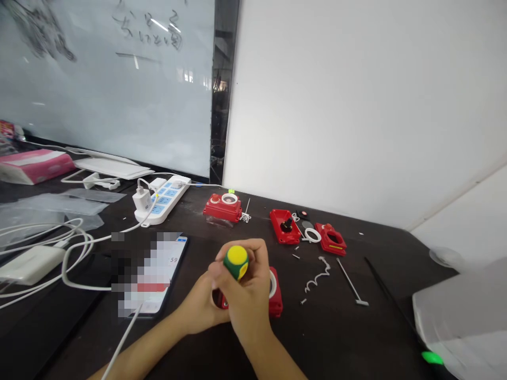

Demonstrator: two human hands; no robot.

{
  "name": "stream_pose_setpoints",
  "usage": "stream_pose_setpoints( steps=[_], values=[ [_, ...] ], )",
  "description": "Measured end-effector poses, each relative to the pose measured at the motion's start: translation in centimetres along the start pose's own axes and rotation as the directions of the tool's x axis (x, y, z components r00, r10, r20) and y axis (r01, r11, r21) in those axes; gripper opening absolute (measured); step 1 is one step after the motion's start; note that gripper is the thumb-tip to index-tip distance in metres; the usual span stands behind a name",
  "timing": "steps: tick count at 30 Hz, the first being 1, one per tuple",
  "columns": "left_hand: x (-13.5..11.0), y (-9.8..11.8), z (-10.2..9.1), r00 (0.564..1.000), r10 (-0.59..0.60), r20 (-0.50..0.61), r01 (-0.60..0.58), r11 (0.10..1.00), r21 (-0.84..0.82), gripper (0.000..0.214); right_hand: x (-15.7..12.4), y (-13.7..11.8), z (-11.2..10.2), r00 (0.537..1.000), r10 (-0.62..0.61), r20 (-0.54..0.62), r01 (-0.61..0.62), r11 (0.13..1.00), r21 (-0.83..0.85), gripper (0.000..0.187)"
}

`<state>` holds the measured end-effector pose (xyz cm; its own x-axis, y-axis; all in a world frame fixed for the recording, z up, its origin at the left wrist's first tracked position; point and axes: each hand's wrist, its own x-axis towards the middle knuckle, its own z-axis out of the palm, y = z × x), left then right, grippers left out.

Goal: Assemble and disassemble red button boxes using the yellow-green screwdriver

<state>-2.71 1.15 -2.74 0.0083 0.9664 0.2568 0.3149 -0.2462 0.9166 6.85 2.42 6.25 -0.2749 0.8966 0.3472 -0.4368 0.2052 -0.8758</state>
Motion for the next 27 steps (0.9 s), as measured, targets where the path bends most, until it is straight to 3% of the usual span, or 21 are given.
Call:
stream_pose_setpoints(
  steps=[2, 4, 7, 9, 13, 17, 20, 23, 27],
  values=[
    [0.0, 0.1, -0.1, 1.0, 0.023, -0.001, -0.023, 0.999, 0.026, 0.075, 0.2, 0.0, -0.3, 0.997, -0.055, -0.051, 0.053, 0.997, -0.047, 0.019],
    [0.0, 0.2, -0.2, 0.999, 0.044, 0.005, -0.044, 0.998, 0.042, 0.07, 0.7, -0.1, -0.7, 0.999, -0.042, 0.013, 0.042, 0.998, -0.048, 0.017],
    [0.0, 0.3, -0.2, 0.998, 0.054, 0.015, -0.055, 0.998, 0.032, 0.062, 1.4, -0.6, -1.3, 0.968, 0.117, 0.222, -0.131, 0.99, 0.053, 0.024],
    [0.0, 0.3, -0.2, 0.999, 0.045, 0.009, -0.046, 0.998, 0.036, 0.061, 1.7, -0.8, -1.4, 0.933, 0.199, 0.299, -0.24, 0.965, 0.109, 0.03],
    [0.0, 0.1, -0.2, 1.0, 0.025, 0.012, -0.026, 0.997, 0.067, 0.064, 1.6, -0.7, -1.2, 0.967, 0.155, 0.204, -0.195, 0.962, 0.192, 0.024],
    [0.1, 0.2, -0.3, 0.999, 0.029, 0.024, -0.031, 0.996, 0.084, 0.068, 1.6, -0.5, -1.1, 0.996, 0.071, 0.055, -0.077, 0.991, 0.111, 0.018],
    [0.1, 0.3, -0.3, 0.999, 0.046, 0.028, -0.048, 0.996, 0.081, 0.064, 1.7, -0.8, -1.1, 0.99, 0.114, 0.089, -0.121, 0.989, 0.084, 0.014],
    [0.1, 0.4, -0.3, 0.998, 0.063, 0.03, -0.065, 0.996, 0.054, 0.063, 1.5, -1.0, -0.9, 0.963, 0.209, 0.172, -0.232, 0.964, 0.13, 0.027],
    [0.2, 0.2, -0.2, 0.999, 0.04, 0.026, -0.041, 0.997, 0.058, 0.063, 0.9, -0.6, -0.4, 0.988, 0.095, 0.119, -0.118, 0.973, 0.2, 0.032]
  ],
)
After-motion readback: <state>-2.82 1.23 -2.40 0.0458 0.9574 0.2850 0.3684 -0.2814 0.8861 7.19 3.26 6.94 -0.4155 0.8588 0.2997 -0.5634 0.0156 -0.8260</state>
